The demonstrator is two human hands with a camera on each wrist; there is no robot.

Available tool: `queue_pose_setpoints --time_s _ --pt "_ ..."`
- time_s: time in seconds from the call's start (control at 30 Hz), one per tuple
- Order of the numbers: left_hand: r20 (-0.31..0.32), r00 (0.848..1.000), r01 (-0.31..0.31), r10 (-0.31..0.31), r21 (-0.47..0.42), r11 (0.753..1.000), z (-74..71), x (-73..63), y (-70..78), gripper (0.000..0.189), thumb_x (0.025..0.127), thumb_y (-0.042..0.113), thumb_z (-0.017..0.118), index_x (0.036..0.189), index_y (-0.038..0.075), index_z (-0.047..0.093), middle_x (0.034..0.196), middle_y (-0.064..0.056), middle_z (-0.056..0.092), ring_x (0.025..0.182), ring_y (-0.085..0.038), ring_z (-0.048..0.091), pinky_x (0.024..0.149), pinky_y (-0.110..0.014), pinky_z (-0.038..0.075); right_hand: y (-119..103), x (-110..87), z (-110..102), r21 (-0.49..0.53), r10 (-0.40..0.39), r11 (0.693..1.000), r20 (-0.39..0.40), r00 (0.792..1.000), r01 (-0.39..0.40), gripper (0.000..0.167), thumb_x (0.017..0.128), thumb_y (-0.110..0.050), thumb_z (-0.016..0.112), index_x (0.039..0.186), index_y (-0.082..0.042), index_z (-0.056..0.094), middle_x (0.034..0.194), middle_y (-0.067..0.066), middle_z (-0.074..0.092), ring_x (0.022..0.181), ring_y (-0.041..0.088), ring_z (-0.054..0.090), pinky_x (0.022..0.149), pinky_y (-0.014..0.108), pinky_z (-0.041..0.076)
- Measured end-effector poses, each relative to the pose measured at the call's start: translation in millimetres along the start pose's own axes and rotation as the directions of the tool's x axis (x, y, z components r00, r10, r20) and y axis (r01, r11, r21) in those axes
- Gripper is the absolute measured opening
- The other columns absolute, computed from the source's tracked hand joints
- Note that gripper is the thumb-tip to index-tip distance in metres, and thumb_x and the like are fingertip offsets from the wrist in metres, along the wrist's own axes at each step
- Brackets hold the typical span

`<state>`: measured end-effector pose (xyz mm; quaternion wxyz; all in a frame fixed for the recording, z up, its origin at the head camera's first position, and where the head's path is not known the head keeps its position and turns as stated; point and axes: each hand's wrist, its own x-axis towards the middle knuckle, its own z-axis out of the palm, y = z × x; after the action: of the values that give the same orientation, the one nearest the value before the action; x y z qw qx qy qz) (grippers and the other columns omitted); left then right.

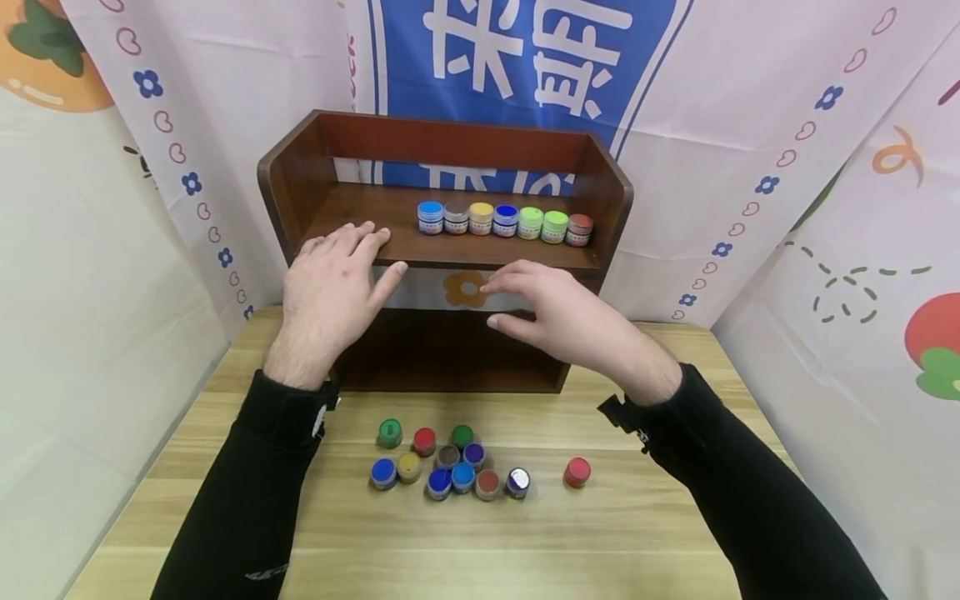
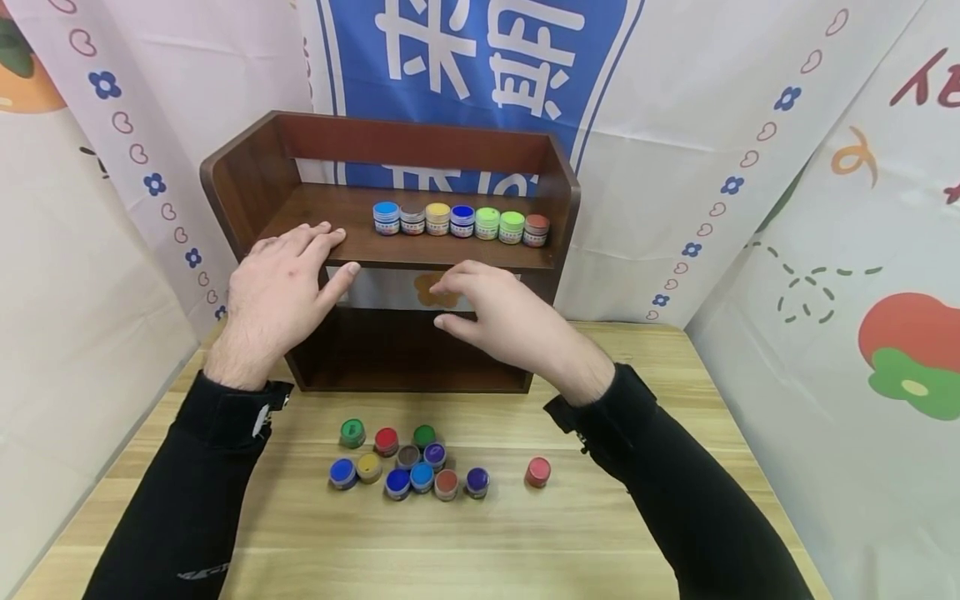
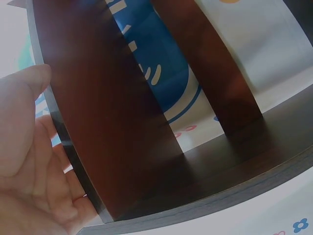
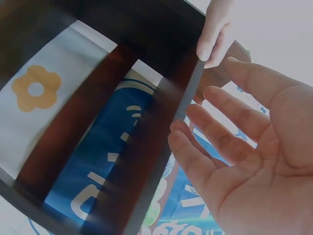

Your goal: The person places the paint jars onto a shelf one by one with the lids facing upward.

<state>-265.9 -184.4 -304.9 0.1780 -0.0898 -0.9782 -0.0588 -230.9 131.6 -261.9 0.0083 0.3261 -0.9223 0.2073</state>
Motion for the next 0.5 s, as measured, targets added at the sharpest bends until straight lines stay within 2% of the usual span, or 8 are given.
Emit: queue_pose_setpoints --time_s 0.5 --pt "0.002 1.0 0.001 -0.001 -0.003 1.0 0.7 0.7 -0.5 0.072 0.123 0.06 0.05 0.179 0.014 0.049 0.186 -0.02 0.048 0.176 -0.043 0.043 0.145 -0.068 0.036 16.6 -36.2 39.8 0.033 0.042 0.999 0.04 0.998 -0.044 0.039 0.114 -0.025 0.081 0.151 -0.011 0.078 0.158 0.011 0.074 0.15 0.032 0.071 0.128 0.054 0.062"
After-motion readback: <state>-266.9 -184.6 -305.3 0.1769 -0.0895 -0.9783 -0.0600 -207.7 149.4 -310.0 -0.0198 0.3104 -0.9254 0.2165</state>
